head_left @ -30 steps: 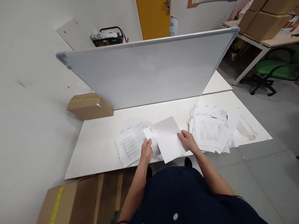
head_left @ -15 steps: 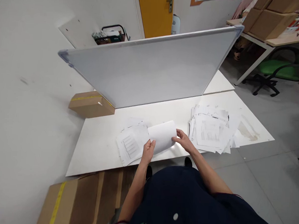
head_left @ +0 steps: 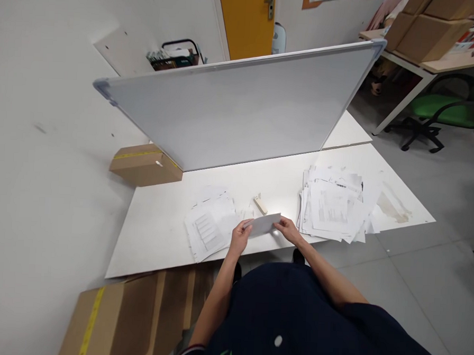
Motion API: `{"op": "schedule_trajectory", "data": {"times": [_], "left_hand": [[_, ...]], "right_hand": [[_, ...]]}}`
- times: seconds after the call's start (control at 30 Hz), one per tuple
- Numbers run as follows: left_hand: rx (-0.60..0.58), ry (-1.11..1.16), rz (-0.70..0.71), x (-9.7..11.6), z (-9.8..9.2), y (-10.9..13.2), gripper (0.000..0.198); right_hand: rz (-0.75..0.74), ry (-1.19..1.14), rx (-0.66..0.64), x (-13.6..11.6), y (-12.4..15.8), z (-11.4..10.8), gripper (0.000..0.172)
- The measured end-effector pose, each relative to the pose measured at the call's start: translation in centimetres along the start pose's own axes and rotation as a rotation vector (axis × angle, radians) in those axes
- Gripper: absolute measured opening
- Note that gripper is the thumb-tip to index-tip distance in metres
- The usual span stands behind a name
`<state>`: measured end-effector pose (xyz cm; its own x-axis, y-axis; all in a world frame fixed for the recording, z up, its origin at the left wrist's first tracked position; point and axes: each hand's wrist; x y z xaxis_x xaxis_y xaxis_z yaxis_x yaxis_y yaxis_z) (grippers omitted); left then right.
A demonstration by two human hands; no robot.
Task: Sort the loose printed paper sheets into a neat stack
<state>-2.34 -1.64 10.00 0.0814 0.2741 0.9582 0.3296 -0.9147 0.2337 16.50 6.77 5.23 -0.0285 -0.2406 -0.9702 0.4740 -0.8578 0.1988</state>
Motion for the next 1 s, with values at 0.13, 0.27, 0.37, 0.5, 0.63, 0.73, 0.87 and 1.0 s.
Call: {"op": "schedule_trajectory", "data": {"times": [0.13,0.27,0.37,0.5,0.63,0.73,0.87,1.0], "left_hand": [[0.007,-0.033,0.026,-0.3,-0.1,-0.2,0.027],[0.018,0.069,0.023,-0.1,-0.2,-0.2,0.029],[0.019,0.170,-0.002,-0.6,-0.5,-0.4,0.036],[0.083,0.034,0.015,-1.3,-1.5,-0.5,0.031],[0.031,-0.405,0.131,-2.1,-2.0,-0.2,0.022],[-0.038,-0.600,0.209,-3.5,-1.0,0.0,0.034],[-0.164,-0.693,0.247,-5.5,0.4,-0.4,0.036],[-0.166,-0.673,0.234,-5.7,0.7,-0.8,0.028]], "right_hand": [[-0.026,0.002,-0.024,0.2,-0.1,-0.2,0.027],[0.007,0.112,-0.089,-1.0,0.1,-0.6,0.033],[0.047,0.270,-0.162,-2.4,0.4,-1.0,0.028],[-0.071,0.674,-0.206,-6.1,1.0,-1.1,0.025],[-0.070,1.184,-0.224,-8.8,1.6,0.0,0.022],[0.001,1.409,-0.252,-8.0,2.0,1.3,0.021],[0.030,1.468,-0.264,-5.3,2.1,2.1,0.020],[-0.017,1.415,-0.254,-4.4,2.2,1.6,0.021]]}}
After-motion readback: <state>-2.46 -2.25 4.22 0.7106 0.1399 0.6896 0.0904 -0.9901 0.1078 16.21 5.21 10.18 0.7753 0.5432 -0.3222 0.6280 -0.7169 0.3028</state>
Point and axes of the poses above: each hand's wrist, its own y-axis away from the middle knuckle, its own z-axis out of the palm, x = y × z, and after that the axes turned 12 degrees about -y, right-handed
